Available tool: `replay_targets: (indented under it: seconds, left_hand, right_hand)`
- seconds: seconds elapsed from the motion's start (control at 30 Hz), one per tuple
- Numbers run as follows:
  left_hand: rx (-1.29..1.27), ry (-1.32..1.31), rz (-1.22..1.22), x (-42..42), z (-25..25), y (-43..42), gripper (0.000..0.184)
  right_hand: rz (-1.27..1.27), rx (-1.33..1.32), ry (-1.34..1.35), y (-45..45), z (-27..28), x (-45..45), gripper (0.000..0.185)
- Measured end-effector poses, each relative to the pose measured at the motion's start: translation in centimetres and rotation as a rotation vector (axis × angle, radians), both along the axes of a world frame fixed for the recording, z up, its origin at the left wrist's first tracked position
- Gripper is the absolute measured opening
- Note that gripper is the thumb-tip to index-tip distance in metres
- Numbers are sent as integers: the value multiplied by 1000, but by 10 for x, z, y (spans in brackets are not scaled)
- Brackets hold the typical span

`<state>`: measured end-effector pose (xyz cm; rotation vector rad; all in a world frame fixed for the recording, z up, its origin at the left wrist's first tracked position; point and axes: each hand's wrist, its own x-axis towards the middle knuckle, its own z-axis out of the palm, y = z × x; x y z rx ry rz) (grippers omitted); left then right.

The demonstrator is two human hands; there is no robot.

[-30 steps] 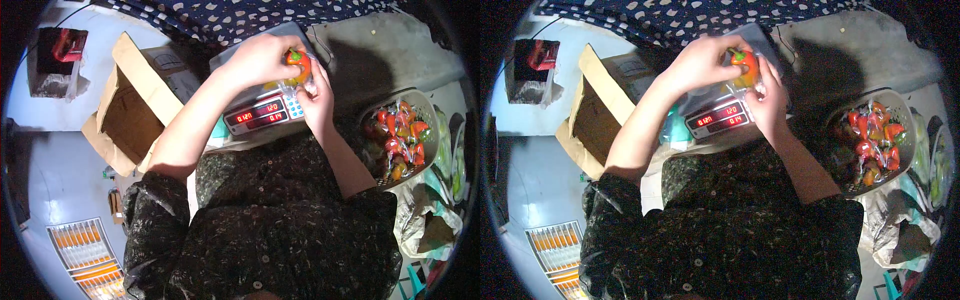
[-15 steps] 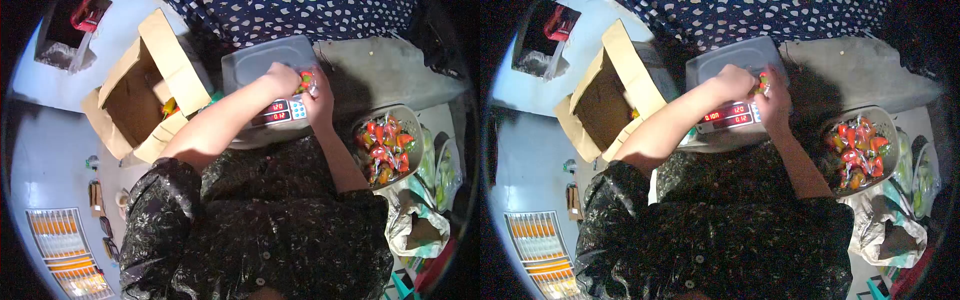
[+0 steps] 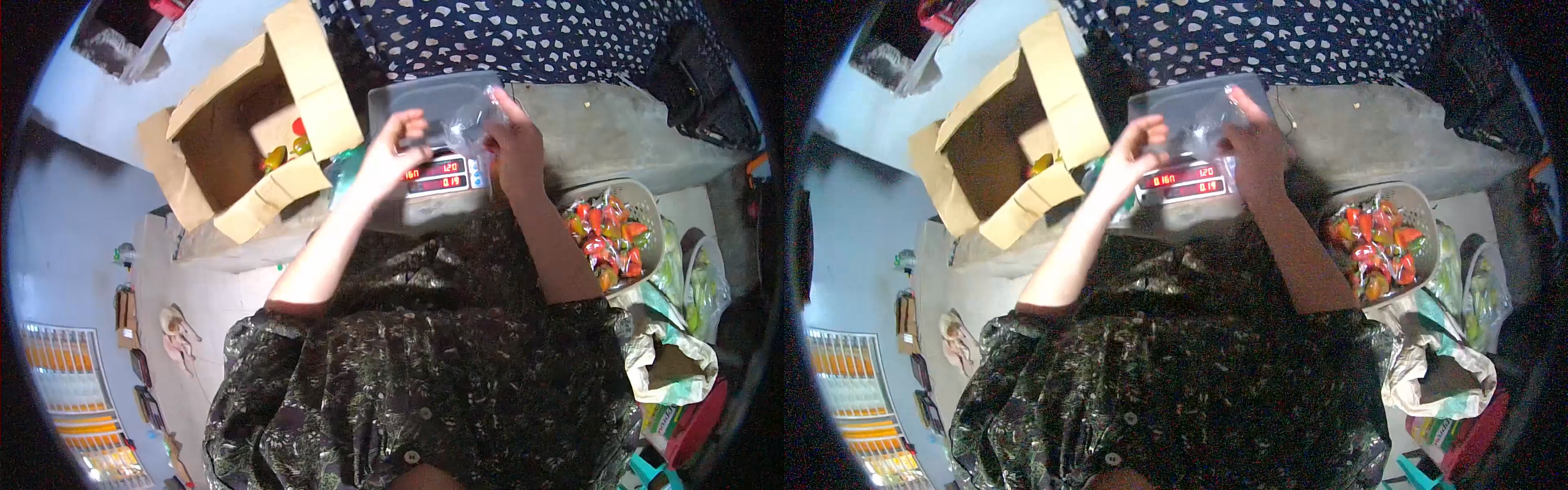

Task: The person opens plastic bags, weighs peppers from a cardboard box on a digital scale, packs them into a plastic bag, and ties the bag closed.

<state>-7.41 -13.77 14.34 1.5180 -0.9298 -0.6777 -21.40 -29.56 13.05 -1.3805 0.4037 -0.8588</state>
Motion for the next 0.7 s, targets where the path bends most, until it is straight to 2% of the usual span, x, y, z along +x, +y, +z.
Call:
replay_targets:
  seconds: [0.07, 0.1, 0.13, 0.2, 0.23, 0.3, 0.4, 0.43, 0.5, 0.53, 0.57, 0.6, 0.67, 0.7]
  left_hand:
    - [64, 3, -75, -22, -33, 19, 86]
    - [56, 43, -95, -41, -32, 28, 97]
    - [84, 13, -143, -51, -23, 33, 94]
    - [152, -400, -10, -75, 18, 44, 82]
    - [104, -144, -28, -68, 8, 43, 64]
    - [-121, -309, -112, -48, 5, 67, 41]
    - [152, -473, -257, -46, 44, 93, 34]
    - [177, -496, -273, -56, 53, 99, 34]
    - [-85, -568, -160, -68, 23, 106, 34]
    - [-77, -617, -50, -74, 26, 108, 37]
    - [54, -398, -113, -72, 32, 110, 39]
    - [183, -173, -175, -69, 35, 111, 41]
    - [-5, -83, -203, -68, 11, 107, 37]
    - [-98, -38, -215, -69, 1, 106, 35]
  right_hand:
    - [73, 28, -60, 28, 25, -3, 49]
    - [113, 47, -85, 45, 38, -4, 48]
    - [145, -4, -80, 63, 51, -8, 47]
    - [212, -105, -78, 99, 75, -16, 45]
    - [263, -312, -115, 113, 80, -18, 43]
    - [324, -672, -193, 133, 94, -23, 40]
    - [387, -1025, -374, 143, 113, -29, 36]
    - [405, -1056, -388, 137, 119, -30, 34]
    - [445, -1114, -416, 111, 128, -34, 29]
    - [464, -1141, -428, 98, 129, -37, 26]
    - [469, -1052, -405, 87, 126, -38, 29]
    - [518, -833, -341, 78, 110, -38, 34]
    - [679, -304, -150, 72, 60, -36, 46]
    - [740, -154, 24, 76, 34, -35, 53]
